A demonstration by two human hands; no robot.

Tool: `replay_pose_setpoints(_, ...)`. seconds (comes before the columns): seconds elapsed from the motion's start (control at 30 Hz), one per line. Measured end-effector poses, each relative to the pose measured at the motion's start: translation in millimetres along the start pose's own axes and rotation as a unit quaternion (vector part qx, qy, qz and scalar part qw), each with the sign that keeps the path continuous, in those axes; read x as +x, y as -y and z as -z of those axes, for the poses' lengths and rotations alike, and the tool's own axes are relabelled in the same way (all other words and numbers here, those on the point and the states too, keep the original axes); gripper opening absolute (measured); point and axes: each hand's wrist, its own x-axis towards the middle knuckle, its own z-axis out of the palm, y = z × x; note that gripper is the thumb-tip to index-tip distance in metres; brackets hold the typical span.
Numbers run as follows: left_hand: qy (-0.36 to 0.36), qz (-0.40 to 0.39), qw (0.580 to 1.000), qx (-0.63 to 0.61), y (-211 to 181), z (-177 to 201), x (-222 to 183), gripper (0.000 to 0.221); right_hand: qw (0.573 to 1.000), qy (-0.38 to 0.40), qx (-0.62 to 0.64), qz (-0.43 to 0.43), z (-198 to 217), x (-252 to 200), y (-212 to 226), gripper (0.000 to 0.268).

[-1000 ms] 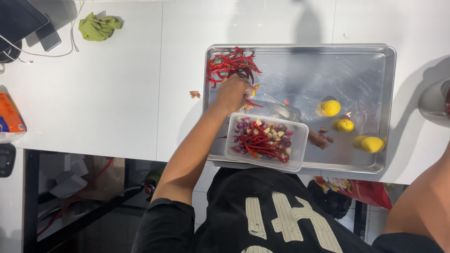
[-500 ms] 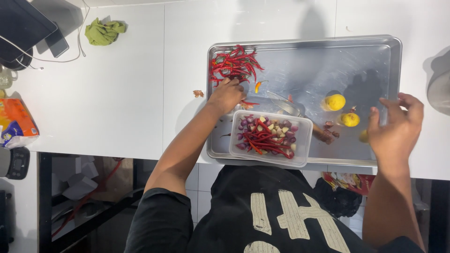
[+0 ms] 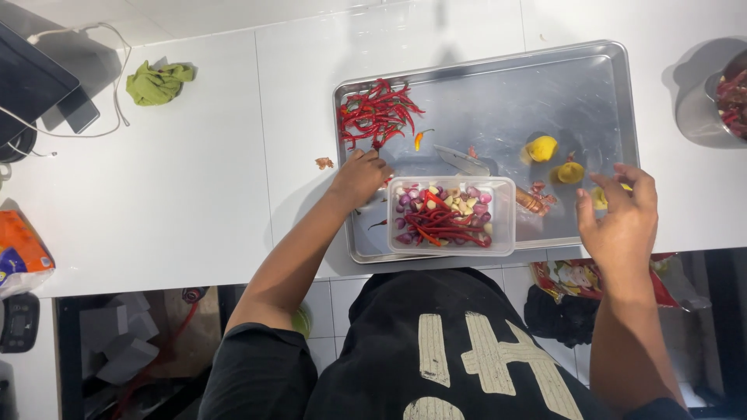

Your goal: Adjusting oven controls and then sorting red chilies and yellow fruits on a tray, transferring chilies into a container.

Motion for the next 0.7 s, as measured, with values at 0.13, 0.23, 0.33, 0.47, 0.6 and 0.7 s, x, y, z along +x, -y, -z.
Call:
replay_pose_setpoints(0.13,-0.058,-0.010,0.998,0.001,0,-27,-8,0.020,1.000,0.005,-0.010,-0.024,6,-15,13,0.025)
replay_pose_setpoints(0.23,-0.109,0.014,0.994,0.008,-2,-21,-14,0.018,0.999,0.006,-0.004,-0.033,7,-22,19,0.025)
replay_pose_setpoints(0.33,-0.102,0.148,0.981,-0.076,-5,4,-20,0.024,0.999,-0.005,-0.001,-0.032,5,-23,26,0.024)
replay_pose_setpoints(0.47,-0.299,0.281,0.879,-0.244,-43,76,-34,0.012,0.999,-0.020,0.048,-0.003,-15,-10,33,0.024)
replay_pose_setpoints(0.6,-0.289,0.168,0.913,-0.234,-117,89,-32,0.011,0.990,0.003,0.141,0.025,-38,61,78,0.020)
replay_pose_setpoints(0.7,-0.209,0.148,0.943,-0.211,-148,67,-21,0.024,0.976,0.081,0.196,0.054,-140,111,81,0.007)
